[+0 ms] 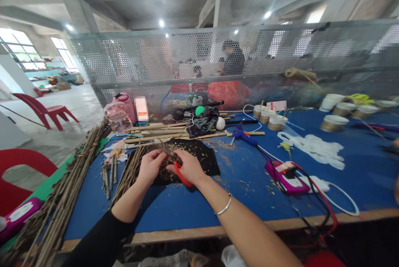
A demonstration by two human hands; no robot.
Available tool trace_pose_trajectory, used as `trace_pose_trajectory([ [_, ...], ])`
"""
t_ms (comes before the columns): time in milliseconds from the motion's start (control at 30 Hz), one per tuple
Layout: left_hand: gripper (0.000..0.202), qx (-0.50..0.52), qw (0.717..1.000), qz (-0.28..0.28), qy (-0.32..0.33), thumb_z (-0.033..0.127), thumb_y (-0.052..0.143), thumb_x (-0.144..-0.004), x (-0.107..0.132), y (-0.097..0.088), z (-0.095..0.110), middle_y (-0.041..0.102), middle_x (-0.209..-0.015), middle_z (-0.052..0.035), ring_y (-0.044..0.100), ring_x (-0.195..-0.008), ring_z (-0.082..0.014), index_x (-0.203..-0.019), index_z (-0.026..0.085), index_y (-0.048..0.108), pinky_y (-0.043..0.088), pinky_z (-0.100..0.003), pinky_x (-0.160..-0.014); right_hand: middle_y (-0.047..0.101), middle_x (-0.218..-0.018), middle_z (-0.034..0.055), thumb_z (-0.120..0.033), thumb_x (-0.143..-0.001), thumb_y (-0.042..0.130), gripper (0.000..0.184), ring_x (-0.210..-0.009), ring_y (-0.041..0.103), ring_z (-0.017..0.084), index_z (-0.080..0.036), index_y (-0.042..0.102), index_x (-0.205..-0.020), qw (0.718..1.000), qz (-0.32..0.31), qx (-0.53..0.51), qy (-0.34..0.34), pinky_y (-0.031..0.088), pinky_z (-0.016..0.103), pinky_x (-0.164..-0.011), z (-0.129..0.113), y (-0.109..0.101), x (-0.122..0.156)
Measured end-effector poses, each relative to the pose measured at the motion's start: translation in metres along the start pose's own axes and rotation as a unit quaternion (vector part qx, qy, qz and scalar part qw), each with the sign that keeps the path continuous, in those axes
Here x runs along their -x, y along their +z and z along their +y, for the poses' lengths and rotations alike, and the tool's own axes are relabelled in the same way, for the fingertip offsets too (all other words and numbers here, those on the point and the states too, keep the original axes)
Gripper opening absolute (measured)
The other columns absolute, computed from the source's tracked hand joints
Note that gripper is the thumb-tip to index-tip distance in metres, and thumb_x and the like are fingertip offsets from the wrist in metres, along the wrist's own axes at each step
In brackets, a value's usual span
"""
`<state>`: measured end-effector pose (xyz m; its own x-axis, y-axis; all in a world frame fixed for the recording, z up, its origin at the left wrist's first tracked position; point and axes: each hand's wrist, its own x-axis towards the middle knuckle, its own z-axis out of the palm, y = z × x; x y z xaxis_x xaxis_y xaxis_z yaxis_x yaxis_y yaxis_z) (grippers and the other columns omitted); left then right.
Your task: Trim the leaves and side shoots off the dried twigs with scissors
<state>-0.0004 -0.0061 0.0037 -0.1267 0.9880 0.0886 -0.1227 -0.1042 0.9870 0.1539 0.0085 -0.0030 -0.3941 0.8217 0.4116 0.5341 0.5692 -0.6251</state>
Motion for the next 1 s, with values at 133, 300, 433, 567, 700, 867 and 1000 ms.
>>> trace_pose_trajectory([
  [133, 0.025, 0.007, 1.0, 0.012, -0.005, 0.037, 0.067, -0.062, 0.0, -0.001, 0.001, 0.061, -0.06, -0.0019, 0.055, -0.056, -0.0116, -0.067, 0.012, 0.064, 0.046, -0.022, -0.054, 0.063, -0.095, 0.0075, -0.041, -0.072, 0.064, 0.041, -0.083, 0.058, 0.018, -0.016, 0.058, -0.104, 0.999, -0.006, -0.04, -0.011, 0.044, 0.028, -0.075, -0.002, -0.001, -0.001],
  [300, 0.03, 0.008, 0.999, 0.034, -0.008, 0.039, 0.069, -0.06, 0.0, -0.001, 0.003, 0.063, -0.061, -0.0033, 0.056, -0.056, -0.0126, -0.071, 0.012, 0.065, 0.046, -0.023, -0.054, 0.064, -0.083, 0.0043, -0.041, -0.076, 0.06, 0.035, -0.072, 0.056, 0.014, -0.015, 0.06, -0.1, 0.997, -0.01, -0.067, -0.02, 0.043, 0.024, -0.067, -0.004, 0.0, 0.0],
  [433, 0.031, 0.006, 0.999, 0.039, -0.012, 0.04, 0.069, -0.059, 0.0, 0.0, 0.004, 0.063, -0.061, -0.0035, 0.056, -0.056, -0.0125, -0.071, 0.011, 0.066, 0.046, -0.023, -0.054, 0.064, -0.08, 0.003, -0.041, -0.076, 0.059, 0.034, -0.066, 0.055, 0.013, -0.015, 0.061, -0.097, 0.997, -0.016, -0.071, -0.009, 0.042, 0.022, -0.062, -0.003, 0.0, 0.0],
  [567, 0.03, -0.018, 0.999, 0.049, 0.001, 0.039, 0.067, -0.062, -0.001, -0.001, 0.001, 0.063, -0.062, -0.0042, 0.056, -0.056, -0.0126, -0.073, 0.012, 0.067, 0.046, -0.023, -0.054, 0.064, -0.078, 0.0032, -0.041, -0.076, 0.058, 0.037, -0.063, 0.055, 0.013, -0.014, 0.059, -0.101, 0.998, -0.026, -0.047, 0.011, 0.043, 0.023, -0.062, 0.0, -0.001, -0.001],
  [700, 0.023, -0.065, 0.996, 0.063, 0.021, 0.034, 0.063, -0.065, -0.004, -0.003, -0.001, 0.065, -0.063, -0.0045, 0.055, -0.054, -0.0129, -0.074, 0.013, 0.068, 0.044, -0.022, -0.053, 0.063, -0.098, 0.0072, -0.042, -0.069, 0.065, 0.047, -0.084, 0.058, 0.018, -0.018, 0.056, -0.109, 1.0, -0.02, 0.014, -0.013, 0.044, 0.029, -0.075, 0.003, -0.003, 0.0],
  [867, 0.019, -0.201, 0.972, 0.074, 0.098, 0.027, 0.056, -0.067, -0.001, -0.004, 0.003, 0.066, -0.062, -0.0029, 0.055, -0.058, -0.0144, -0.07, 0.016, 0.07, 0.042, -0.023, -0.06, 0.06, -0.108, 0.0085, -0.044, -0.068, 0.065, 0.051, -0.094, 0.057, 0.02, -0.02, 0.055, -0.112, 0.999, -0.025, 0.037, -0.01, 0.043, 0.032, -0.081, 0.002, -0.006, -0.001],
  [1000, 0.022, -0.263, 0.952, 0.073, 0.14, 0.03, 0.053, -0.07, 0.001, -0.006, 0.009, 0.066, -0.062, -0.0016, 0.053, -0.057, -0.0137, -0.07, 0.017, 0.071, 0.039, -0.022, -0.06, 0.064, -0.093, 0.006, -0.043, -0.073, 0.061, 0.039, -0.08, 0.058, 0.018, -0.019, 0.059, -0.104, 0.999, -0.032, 0.022, -0.004, 0.043, 0.027, -0.071, 0.0, -0.008, -0.001],
])
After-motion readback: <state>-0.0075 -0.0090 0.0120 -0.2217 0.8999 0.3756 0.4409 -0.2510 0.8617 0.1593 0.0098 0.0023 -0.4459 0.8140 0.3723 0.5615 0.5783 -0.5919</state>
